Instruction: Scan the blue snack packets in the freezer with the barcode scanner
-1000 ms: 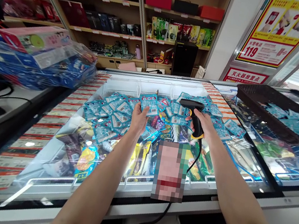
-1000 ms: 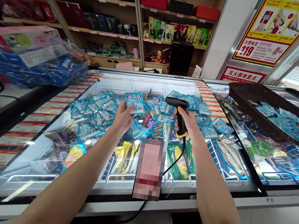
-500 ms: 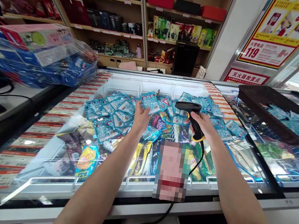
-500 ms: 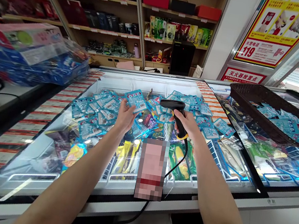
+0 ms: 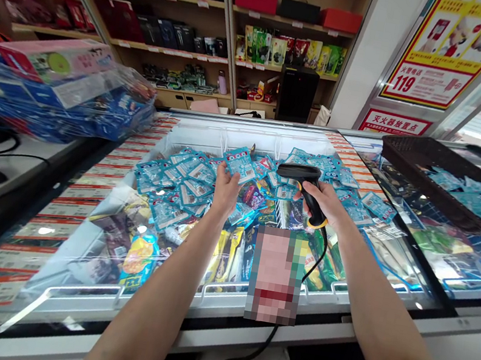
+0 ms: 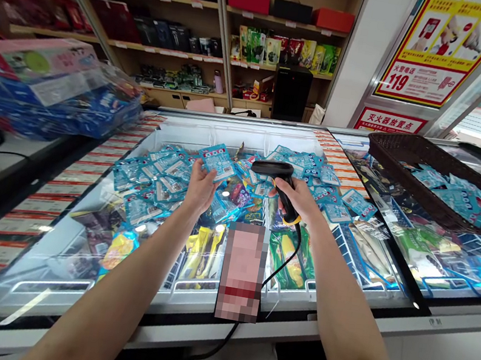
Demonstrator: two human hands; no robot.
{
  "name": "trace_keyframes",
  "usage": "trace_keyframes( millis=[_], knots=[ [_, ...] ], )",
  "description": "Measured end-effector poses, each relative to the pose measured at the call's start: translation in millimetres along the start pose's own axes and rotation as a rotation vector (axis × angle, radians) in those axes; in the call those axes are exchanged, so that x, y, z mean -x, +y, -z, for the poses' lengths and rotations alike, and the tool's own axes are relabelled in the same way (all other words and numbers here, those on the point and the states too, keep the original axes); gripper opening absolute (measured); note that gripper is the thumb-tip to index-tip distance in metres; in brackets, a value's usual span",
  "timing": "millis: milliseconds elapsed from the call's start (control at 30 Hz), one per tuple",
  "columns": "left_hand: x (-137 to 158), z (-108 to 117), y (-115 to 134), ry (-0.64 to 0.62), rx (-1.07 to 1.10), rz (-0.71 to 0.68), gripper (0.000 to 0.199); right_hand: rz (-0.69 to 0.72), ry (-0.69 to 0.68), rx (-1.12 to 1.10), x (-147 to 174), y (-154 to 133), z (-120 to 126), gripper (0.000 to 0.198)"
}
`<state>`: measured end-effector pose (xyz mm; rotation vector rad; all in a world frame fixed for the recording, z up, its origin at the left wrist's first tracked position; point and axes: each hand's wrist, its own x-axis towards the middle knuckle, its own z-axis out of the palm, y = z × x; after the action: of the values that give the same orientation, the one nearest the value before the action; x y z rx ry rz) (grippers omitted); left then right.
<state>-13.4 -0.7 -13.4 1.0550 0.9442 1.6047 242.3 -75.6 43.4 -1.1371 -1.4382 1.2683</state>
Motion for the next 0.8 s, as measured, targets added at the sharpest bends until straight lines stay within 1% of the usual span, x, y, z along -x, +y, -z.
trace_keyframes(
  millis=[133,300,400,567,700,800],
  knots=[
    [-1.7,0.8,-2.3,-0.004,-0.005,0.008,0.044,0.016,-0.029,0.032,1.6,-1.8,1.2,0.043],
    [-0.3,-0.4,-0.9,-0.036,0.011,-0.011,0.042,0.004,-0.041,0.032,1.5,-3.3,0.4,0.045],
    [1.1,-1.2,0.4,-0.044,0.017,-0.019,0.040,-0.004,-0.020,0.020,1.9,-5.8,-2.3,0.044],
    [2.2,-3.0,2.4,-0.013,-0.011,0.002,0.039,0.001,0.019,-0.019,2.7,-9.8,-7.9,0.042],
    [3.6,-6.0,4.0,-0.039,0.012,-0.041,0.041,0.003,0.018,-0.025,3.0,-10.3,-8.9,0.043],
    [4.4,-7.5,4.8,-0.061,0.007,-0.078,0.041,0.011,-0.026,-0.002,2.9,-9.1,-7.5,0.043]
  ],
)
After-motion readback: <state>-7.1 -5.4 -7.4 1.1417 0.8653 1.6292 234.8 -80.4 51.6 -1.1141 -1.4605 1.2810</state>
